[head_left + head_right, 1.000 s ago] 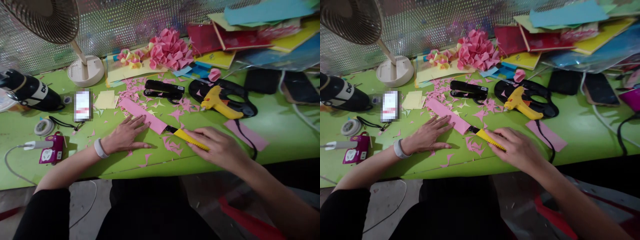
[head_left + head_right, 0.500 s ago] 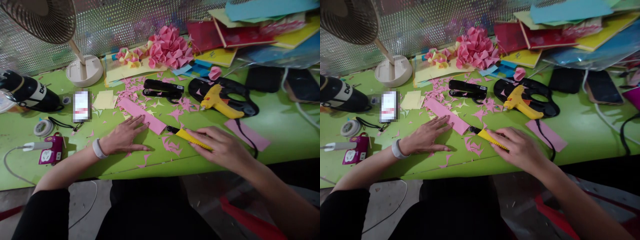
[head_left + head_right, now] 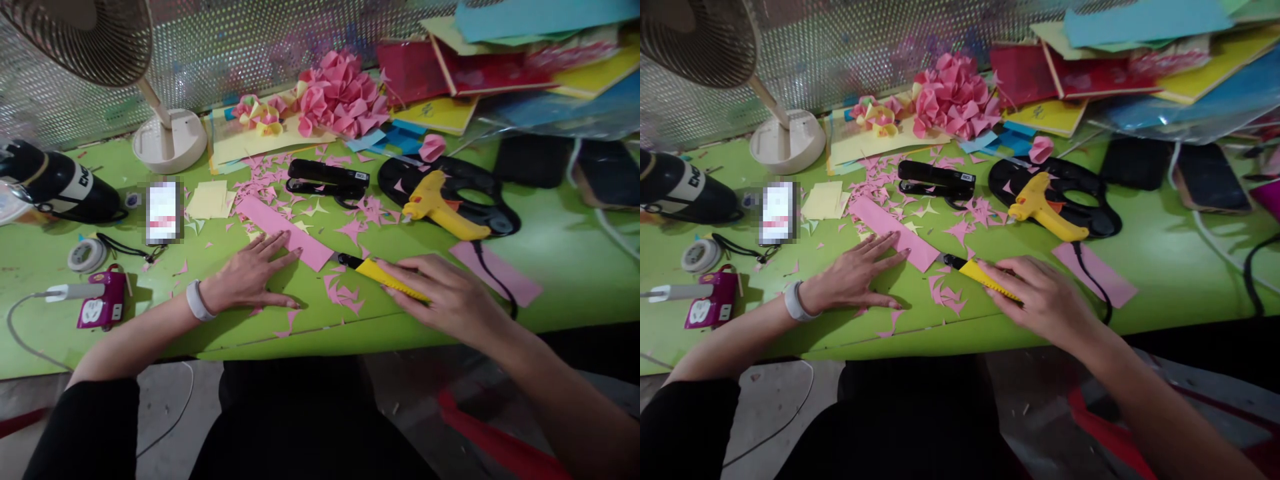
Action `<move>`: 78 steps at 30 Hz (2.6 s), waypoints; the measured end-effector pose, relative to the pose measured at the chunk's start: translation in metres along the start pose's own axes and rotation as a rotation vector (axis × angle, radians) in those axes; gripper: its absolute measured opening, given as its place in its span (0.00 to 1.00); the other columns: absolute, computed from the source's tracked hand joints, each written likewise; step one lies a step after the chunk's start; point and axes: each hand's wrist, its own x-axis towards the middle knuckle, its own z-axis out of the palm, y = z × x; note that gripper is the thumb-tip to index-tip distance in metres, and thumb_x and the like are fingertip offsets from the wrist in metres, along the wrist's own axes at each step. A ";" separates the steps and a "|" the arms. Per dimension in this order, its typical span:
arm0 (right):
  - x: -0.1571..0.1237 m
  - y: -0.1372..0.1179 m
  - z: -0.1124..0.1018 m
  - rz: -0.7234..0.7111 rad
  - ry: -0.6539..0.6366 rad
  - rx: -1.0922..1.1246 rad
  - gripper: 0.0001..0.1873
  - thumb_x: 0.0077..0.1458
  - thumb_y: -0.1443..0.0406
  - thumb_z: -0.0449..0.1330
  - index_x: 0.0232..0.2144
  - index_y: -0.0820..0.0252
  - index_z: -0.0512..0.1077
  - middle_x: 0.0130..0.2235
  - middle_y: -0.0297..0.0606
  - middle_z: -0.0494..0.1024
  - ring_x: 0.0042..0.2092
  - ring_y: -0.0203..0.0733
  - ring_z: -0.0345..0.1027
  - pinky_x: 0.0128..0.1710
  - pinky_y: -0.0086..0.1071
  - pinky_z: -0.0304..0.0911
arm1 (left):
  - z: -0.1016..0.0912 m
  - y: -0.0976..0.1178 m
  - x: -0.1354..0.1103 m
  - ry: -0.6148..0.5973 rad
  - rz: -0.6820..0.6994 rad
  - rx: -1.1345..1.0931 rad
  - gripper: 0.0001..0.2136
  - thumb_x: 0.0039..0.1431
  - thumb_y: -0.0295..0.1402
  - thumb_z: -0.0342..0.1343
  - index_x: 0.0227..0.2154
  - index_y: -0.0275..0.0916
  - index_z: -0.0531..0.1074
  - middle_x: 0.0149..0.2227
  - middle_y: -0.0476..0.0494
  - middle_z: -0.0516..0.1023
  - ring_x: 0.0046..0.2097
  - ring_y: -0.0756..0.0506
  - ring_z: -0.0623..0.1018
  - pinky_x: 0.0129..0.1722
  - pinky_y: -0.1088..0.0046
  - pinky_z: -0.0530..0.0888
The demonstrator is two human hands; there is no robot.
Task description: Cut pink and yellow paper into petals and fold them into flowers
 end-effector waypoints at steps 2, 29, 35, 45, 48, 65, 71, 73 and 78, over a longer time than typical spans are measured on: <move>0.001 0.000 0.001 -0.003 0.010 0.006 0.23 0.58 0.72 0.62 0.56 0.62 0.72 0.39 0.44 0.76 0.36 0.46 0.72 0.35 0.39 0.69 | 0.001 0.000 0.000 -0.006 0.000 -0.001 0.51 0.53 0.69 0.45 0.70 0.37 0.51 0.72 0.31 0.42 0.73 0.32 0.47 0.71 0.51 0.47; 0.016 0.009 0.011 -0.040 -0.013 0.056 0.30 0.59 0.71 0.63 0.62 0.55 0.66 0.40 0.41 0.76 0.37 0.44 0.74 0.33 0.36 0.70 | 0.004 -0.002 -0.001 0.014 0.018 -0.014 0.51 0.52 0.69 0.46 0.70 0.37 0.52 0.72 0.30 0.41 0.73 0.32 0.47 0.71 0.51 0.47; 0.011 0.011 0.008 -0.022 -0.034 0.067 0.22 0.60 0.70 0.62 0.56 0.61 0.72 0.39 0.43 0.76 0.37 0.45 0.73 0.33 0.37 0.70 | 0.004 -0.002 -0.001 0.012 0.028 -0.006 0.50 0.53 0.68 0.47 0.70 0.37 0.52 0.73 0.31 0.40 0.73 0.32 0.47 0.71 0.50 0.47; 0.021 0.011 0.012 -0.051 -0.012 0.023 0.28 0.61 0.69 0.61 0.62 0.53 0.66 0.40 0.39 0.78 0.38 0.43 0.75 0.35 0.34 0.71 | 0.005 -0.003 -0.001 0.024 0.035 -0.018 0.49 0.54 0.67 0.49 0.70 0.37 0.52 0.72 0.30 0.42 0.73 0.32 0.47 0.71 0.50 0.47; 0.019 0.013 0.013 -0.028 -0.016 0.038 0.27 0.62 0.68 0.60 0.62 0.53 0.67 0.39 0.40 0.77 0.38 0.44 0.75 0.35 0.35 0.71 | 0.004 -0.003 -0.001 0.022 0.034 -0.022 0.48 0.54 0.66 0.49 0.70 0.37 0.52 0.73 0.32 0.42 0.73 0.32 0.47 0.71 0.50 0.48; 0.029 0.007 0.020 -0.016 -0.029 0.035 0.28 0.61 0.68 0.60 0.63 0.55 0.66 0.40 0.41 0.77 0.39 0.46 0.74 0.37 0.37 0.71 | 0.006 -0.001 -0.002 0.018 0.023 0.014 0.49 0.54 0.67 0.49 0.69 0.36 0.53 0.73 0.32 0.42 0.73 0.31 0.48 0.71 0.49 0.49; 0.031 0.005 0.022 -0.011 -0.043 0.044 0.30 0.61 0.70 0.59 0.65 0.56 0.63 0.41 0.43 0.75 0.40 0.47 0.74 0.37 0.38 0.72 | 0.007 -0.001 -0.002 0.013 0.018 0.010 0.50 0.53 0.68 0.48 0.69 0.36 0.53 0.72 0.30 0.41 0.73 0.30 0.47 0.71 0.48 0.49; 0.031 0.006 0.022 -0.001 -0.039 0.057 0.30 0.61 0.69 0.60 0.65 0.56 0.63 0.41 0.43 0.76 0.40 0.47 0.74 0.37 0.38 0.72 | 0.008 -0.001 -0.002 0.017 0.022 0.005 0.50 0.53 0.68 0.48 0.70 0.36 0.53 0.72 0.30 0.41 0.73 0.30 0.47 0.70 0.48 0.49; 0.035 0.004 0.025 -0.024 -0.034 0.034 0.29 0.61 0.69 0.60 0.63 0.59 0.65 0.42 0.44 0.76 0.41 0.48 0.74 0.40 0.39 0.71 | 0.011 -0.003 -0.002 0.043 0.030 0.011 0.50 0.52 0.68 0.47 0.70 0.37 0.53 0.72 0.30 0.41 0.73 0.30 0.47 0.70 0.49 0.49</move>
